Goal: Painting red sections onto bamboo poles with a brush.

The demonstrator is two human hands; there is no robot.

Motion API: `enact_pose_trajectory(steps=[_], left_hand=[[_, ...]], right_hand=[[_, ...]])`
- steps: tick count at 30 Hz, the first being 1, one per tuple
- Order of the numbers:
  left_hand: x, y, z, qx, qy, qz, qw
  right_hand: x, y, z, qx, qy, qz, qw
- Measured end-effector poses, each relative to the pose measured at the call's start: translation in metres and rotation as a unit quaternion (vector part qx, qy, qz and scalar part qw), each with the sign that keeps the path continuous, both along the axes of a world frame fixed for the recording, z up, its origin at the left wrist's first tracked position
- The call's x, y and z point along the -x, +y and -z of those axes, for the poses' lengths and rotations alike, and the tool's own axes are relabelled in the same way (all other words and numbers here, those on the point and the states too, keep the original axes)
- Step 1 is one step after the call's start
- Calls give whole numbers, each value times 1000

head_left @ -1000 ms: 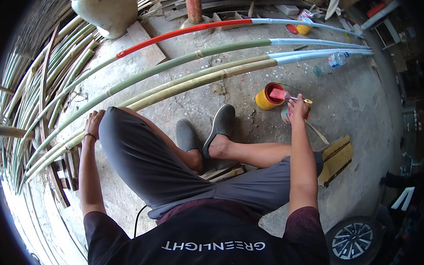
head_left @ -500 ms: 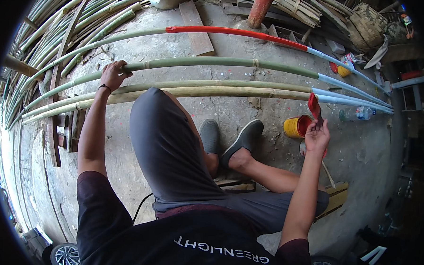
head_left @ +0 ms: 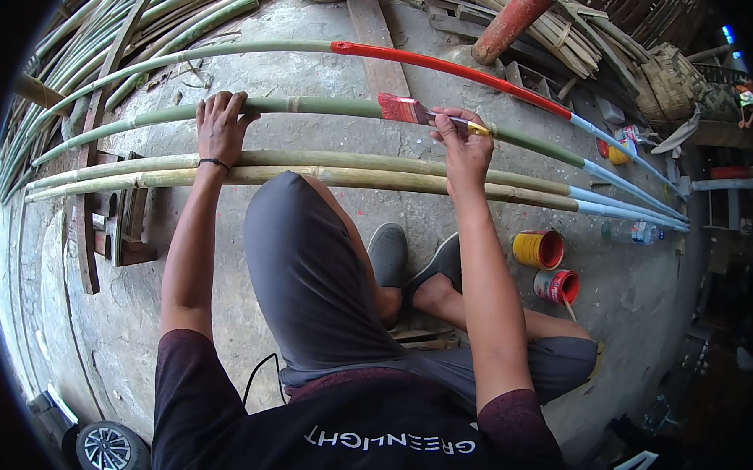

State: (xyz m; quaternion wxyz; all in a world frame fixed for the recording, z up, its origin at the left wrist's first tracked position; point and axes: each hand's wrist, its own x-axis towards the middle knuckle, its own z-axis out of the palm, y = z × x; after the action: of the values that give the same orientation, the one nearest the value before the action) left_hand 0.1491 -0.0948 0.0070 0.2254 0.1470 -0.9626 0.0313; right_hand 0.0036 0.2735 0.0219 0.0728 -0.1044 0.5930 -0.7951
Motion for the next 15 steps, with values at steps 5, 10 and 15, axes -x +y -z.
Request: enact_pose_trajectory(steps=[5,10,15], left_hand=[[0,0,-1,-33,-7,-1,999],[2,2,-2,-21,0,16,1000],[4,3,1,-23,-30,11,999]], right_hand=[[3,44,3,-110,63,106,986],[1,79,-2,-283,203,258,901],[-31,17,-8,-362,378,173,835]])
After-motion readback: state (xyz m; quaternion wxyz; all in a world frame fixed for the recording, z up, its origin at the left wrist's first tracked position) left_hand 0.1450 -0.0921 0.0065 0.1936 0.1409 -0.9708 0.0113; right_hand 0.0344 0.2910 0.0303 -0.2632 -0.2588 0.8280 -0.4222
